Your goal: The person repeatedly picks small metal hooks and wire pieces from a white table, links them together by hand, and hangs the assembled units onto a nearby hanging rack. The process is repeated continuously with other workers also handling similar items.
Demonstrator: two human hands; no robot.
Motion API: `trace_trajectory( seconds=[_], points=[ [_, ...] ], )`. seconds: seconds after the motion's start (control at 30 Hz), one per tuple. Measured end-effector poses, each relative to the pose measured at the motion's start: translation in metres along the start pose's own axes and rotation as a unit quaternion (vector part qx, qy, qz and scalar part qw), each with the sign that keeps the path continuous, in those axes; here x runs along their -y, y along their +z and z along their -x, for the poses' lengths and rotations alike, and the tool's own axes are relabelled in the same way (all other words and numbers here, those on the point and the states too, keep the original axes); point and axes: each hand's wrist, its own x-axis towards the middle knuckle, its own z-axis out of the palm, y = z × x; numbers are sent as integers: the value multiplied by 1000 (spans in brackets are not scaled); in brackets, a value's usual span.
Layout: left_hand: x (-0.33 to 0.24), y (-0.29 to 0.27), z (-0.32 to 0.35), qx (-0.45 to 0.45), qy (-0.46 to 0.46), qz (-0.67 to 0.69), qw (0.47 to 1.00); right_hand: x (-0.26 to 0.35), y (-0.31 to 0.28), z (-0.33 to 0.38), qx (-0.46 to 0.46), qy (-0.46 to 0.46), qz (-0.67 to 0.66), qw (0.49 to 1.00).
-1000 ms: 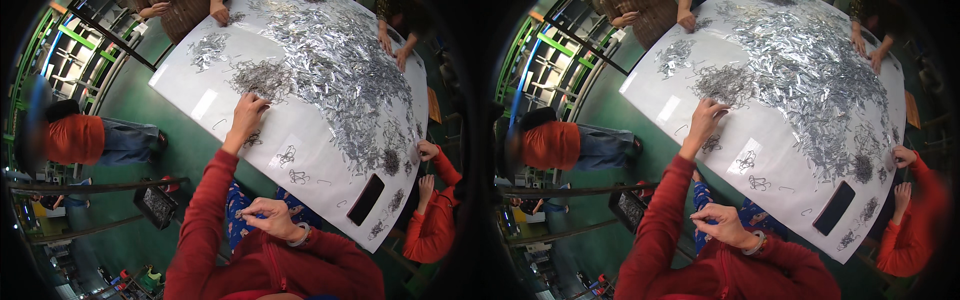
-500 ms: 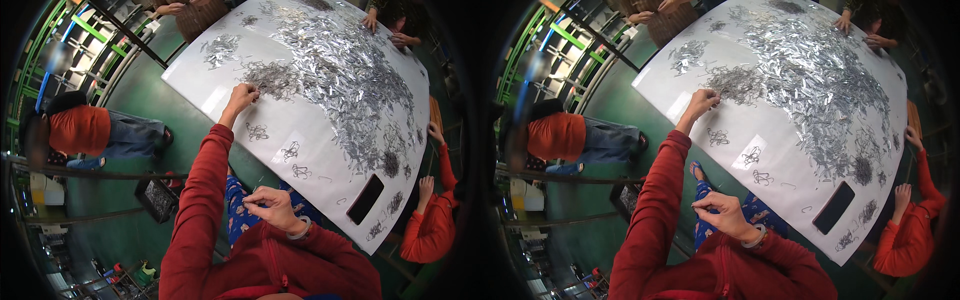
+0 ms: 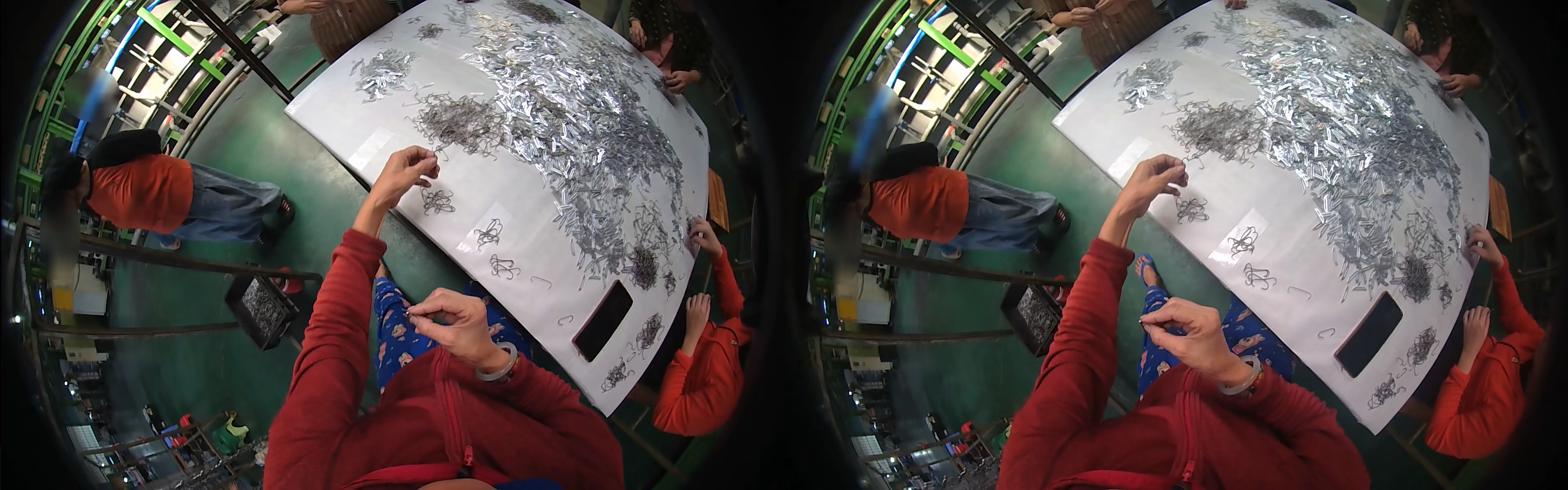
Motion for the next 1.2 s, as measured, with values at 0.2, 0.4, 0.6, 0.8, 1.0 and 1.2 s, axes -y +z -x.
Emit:
trace_trajectory(
  seconds=[0.2,0.4,0.6,0.8,1.0,1.2],
  points=[
    [-24,21,132,-69,95,118,986,-2,-2,-11,-20,5,3,1000],
    [-32,48,218,-141,175,141,964,1,-4,-29,-81,12,22,996],
    [-12,57,212,-184,219,-14,958,3,-1,-32,-101,-15,34,994],
    [1,71,206,-236,184,56,953,-4,-4,-34,-81,-111,173,975],
    [16,78,201,-240,192,143,941,-12,-31,-35,-57,-140,251,956],
    [20,74,199,-259,188,103,942,-23,-229,-47,-161,-104,564,803]
  ],
)
